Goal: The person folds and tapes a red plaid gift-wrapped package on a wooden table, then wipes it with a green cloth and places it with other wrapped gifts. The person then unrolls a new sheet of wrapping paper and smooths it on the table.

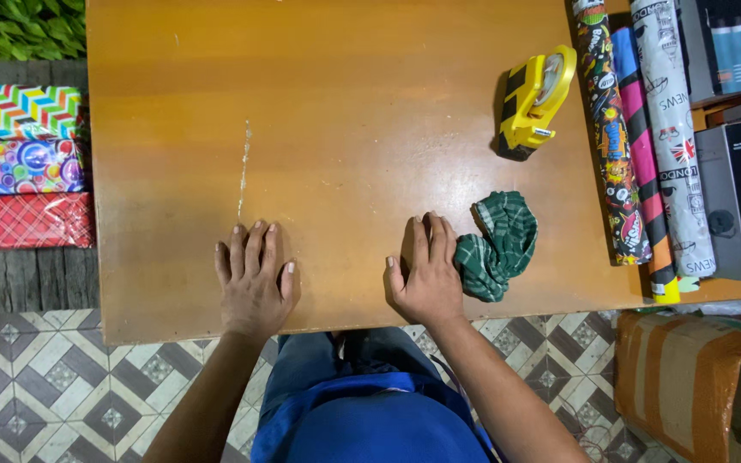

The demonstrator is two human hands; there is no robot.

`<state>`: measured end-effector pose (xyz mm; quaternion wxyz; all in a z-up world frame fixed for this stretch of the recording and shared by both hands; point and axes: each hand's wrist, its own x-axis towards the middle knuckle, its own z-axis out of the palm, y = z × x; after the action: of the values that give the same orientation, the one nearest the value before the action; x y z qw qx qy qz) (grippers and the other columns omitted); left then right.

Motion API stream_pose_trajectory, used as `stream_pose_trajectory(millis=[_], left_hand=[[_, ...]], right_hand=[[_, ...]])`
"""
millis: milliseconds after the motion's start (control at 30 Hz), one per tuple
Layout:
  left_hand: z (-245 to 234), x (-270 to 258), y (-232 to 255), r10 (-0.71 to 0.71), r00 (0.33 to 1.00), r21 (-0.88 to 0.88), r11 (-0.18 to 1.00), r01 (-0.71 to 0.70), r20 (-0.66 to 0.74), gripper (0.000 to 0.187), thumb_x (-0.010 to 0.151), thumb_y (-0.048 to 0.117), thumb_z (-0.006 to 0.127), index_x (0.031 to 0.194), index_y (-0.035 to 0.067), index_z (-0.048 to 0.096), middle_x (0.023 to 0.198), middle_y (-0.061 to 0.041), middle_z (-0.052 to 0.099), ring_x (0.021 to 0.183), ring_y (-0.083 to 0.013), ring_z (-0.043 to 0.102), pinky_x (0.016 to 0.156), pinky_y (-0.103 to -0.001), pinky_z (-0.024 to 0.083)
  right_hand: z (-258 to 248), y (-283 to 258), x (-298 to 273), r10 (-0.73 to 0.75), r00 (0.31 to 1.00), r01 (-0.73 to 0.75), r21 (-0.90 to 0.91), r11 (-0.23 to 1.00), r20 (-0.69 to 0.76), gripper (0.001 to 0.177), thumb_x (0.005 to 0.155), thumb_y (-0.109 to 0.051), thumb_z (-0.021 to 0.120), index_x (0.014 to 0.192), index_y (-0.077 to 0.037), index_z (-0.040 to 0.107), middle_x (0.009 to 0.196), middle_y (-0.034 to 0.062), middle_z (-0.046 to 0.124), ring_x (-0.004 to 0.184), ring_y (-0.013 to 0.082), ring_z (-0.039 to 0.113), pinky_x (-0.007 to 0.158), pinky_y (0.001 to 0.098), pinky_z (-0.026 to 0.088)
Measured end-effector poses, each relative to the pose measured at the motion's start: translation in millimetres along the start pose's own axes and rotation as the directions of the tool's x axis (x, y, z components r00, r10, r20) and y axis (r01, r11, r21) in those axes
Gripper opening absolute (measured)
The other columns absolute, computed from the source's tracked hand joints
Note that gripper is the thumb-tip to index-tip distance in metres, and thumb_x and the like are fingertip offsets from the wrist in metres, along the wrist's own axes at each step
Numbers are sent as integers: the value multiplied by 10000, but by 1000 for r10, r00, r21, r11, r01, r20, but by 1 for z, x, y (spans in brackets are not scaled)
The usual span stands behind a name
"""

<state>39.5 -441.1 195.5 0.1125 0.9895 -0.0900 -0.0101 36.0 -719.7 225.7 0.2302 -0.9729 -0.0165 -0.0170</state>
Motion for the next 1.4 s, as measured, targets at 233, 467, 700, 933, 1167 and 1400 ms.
stream_pose_trajectory(millis=[233, 467, 700, 933, 1167, 1400], left_hand=[[-8, 4, 2, 7, 1000, -26, 1000, -7, -30, 655, 973, 398, 486, 1543, 85, 405, 1582, -144, 377, 1502, -403, 275, 1217, -642, 166], [-4, 3, 0, 12, 1000, 9, 1000, -12, -11, 669, 968, 398, 478, 1551, 81, 392, 1588, -133, 373, 1506, -391, 265, 1215, -635, 164], [-3, 5, 3, 10, 1000, -25, 1000, -10, 8, 692, 967, 379, 462, 1567, 55, 347, 1606, -172, 343, 1534, -385, 239, 1229, -635, 145], [11, 3, 11, -12, 997, -56, 998, 8, -71, 691, 976, 370, 450, 1555, 1, 371, 1619, -227, 360, 1532, -451, 249, 1227, -658, 142], [33, 19, 74, 6, 998, -29, 1000, -8, -70, 743, 977, 412, 474, 1549, -41, 337, 1596, -259, 336, 1501, -499, 214, 1203, -635, 132], [33, 16, 133, 29, 999, -124, 992, -33, -27, 759, 985, 422, 455, 1564, -39, 286, 1628, -227, 300, 1539, -443, 190, 1246, -595, 120]], right_hand=[[2, 1, 0, 7, 1000, -6, -57, 998, 23, 717, 916, -337, 593, 1481, 65, 405, 1525, 332, 352, 1456, 510, 286, 1191, 566, 274], [3, -4, -1, -2, 1000, 1, -54, 999, -23, 713, 913, -336, 603, 1471, 61, 404, 1532, 332, 360, 1464, 507, 301, 1199, 543, 305], [3, 2, 2, -2, 1000, 1, -40, 999, -16, 757, 899, -346, 614, 1479, 81, 383, 1526, 339, 353, 1455, 514, 293, 1190, 545, 304], [0, 10, 0, 77, 997, -75, 78, 994, -16, 767, 916, -357, 612, 1484, 100, 372, 1533, 351, 340, 1472, 524, 278, 1149, 519, 360], [-37, 61, 4, -39, 999, 36, -129, 991, -23, 795, 869, -408, 675, 1471, 40, 414, 1501, 275, 397, 1435, 441, 334, 1154, 595, 345], [-44, 77, -7, -32, 998, 30, 24, 999, 47, 764, 920, -354, 635, 1491, 80, 370, 1530, 300, 383, 1459, 471, 335, 1099, 545, 403]])
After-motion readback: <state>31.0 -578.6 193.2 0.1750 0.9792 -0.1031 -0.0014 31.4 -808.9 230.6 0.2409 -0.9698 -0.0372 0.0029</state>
